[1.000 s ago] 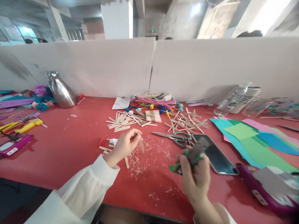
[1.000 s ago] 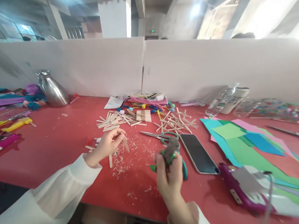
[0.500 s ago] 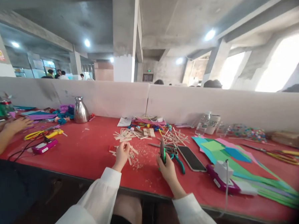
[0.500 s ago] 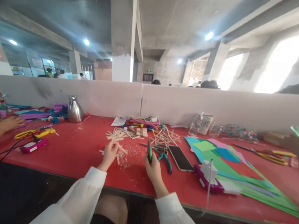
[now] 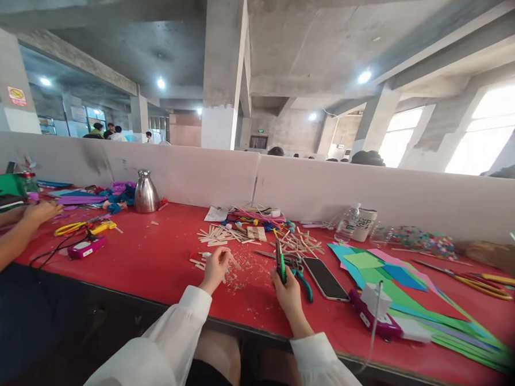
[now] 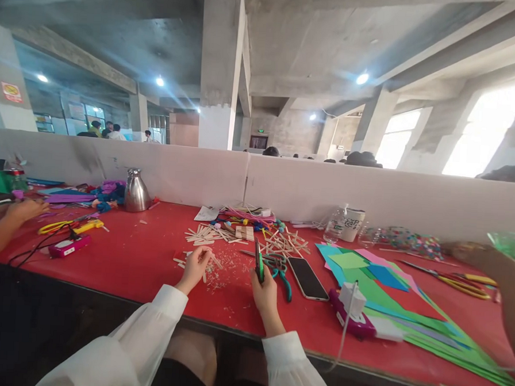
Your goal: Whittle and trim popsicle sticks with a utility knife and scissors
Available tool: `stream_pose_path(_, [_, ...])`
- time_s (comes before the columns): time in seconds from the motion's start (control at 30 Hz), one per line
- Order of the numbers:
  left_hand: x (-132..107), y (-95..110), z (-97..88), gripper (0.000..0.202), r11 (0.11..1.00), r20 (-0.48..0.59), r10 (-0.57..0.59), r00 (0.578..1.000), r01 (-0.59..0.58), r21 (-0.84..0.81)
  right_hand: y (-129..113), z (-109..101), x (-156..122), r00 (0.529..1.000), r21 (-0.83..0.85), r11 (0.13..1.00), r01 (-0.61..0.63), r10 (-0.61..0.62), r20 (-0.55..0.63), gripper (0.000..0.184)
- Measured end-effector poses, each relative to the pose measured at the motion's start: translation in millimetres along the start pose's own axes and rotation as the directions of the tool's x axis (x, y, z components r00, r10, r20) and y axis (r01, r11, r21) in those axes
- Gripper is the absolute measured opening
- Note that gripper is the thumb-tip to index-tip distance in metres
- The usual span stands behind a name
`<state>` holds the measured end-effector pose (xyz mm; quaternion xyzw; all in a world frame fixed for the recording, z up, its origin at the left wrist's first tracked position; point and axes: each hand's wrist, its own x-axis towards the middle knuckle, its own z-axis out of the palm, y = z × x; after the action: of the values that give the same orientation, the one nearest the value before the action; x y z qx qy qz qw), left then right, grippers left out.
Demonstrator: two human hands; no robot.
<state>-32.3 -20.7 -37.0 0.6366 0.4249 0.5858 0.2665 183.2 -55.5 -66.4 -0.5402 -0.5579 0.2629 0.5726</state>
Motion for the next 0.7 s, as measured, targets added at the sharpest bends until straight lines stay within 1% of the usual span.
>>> stream_pose_path(0.1, [2.7,2.6,12.8,0.028,0.998,0.066,-0.058,0.996,0.059,-0.016,-0.1,-0.9,2.4,1.000,0.037,0.999,-0.011,0.011,0.008,0.031])
stream_pose_path(0.23, [1.5,2.4,33.1,0.030,0.988,0.160,-0.142,0.977,0.150,-0.035,0.6,-4.9,4.4,0.999,0.059,0.998,-0.038,0.036,0.035,0.031])
stream_pose_path(0.33, [-2.7,-0.1,41.7,0.030,0.983,0.148,-0.164,0.975,0.174,-0.057,-0.5,-5.4,5.0,0.997,0.052,0.998,-0.040,0.037,0.065,0.031])
stream_pose_path(0.43, [-6.0,-1.5,41.6,0.029,0.986,0.084,-0.138,0.987,0.145,-0.083,-3.9,0.2,8.5,0.994,0.031,0.999,-0.023,0.020,0.110,0.031])
stream_pose_path(0.53, [-6.6,0.6,37.8,0.031,0.992,0.029,-0.074,0.997,0.076,-0.104,-8.3,10.8,16.8,0.987,0.005,1.000,-0.007,0.006,0.163,0.031])
stream_pose_path(0.7, [-5.5,4.5,36.8,0.035,0.996,0.021,0.009,1.000,-0.007,-0.088,-11.3,23.9,26.5,0.972,-0.006,1.000,0.020,-0.018,0.233,0.031])
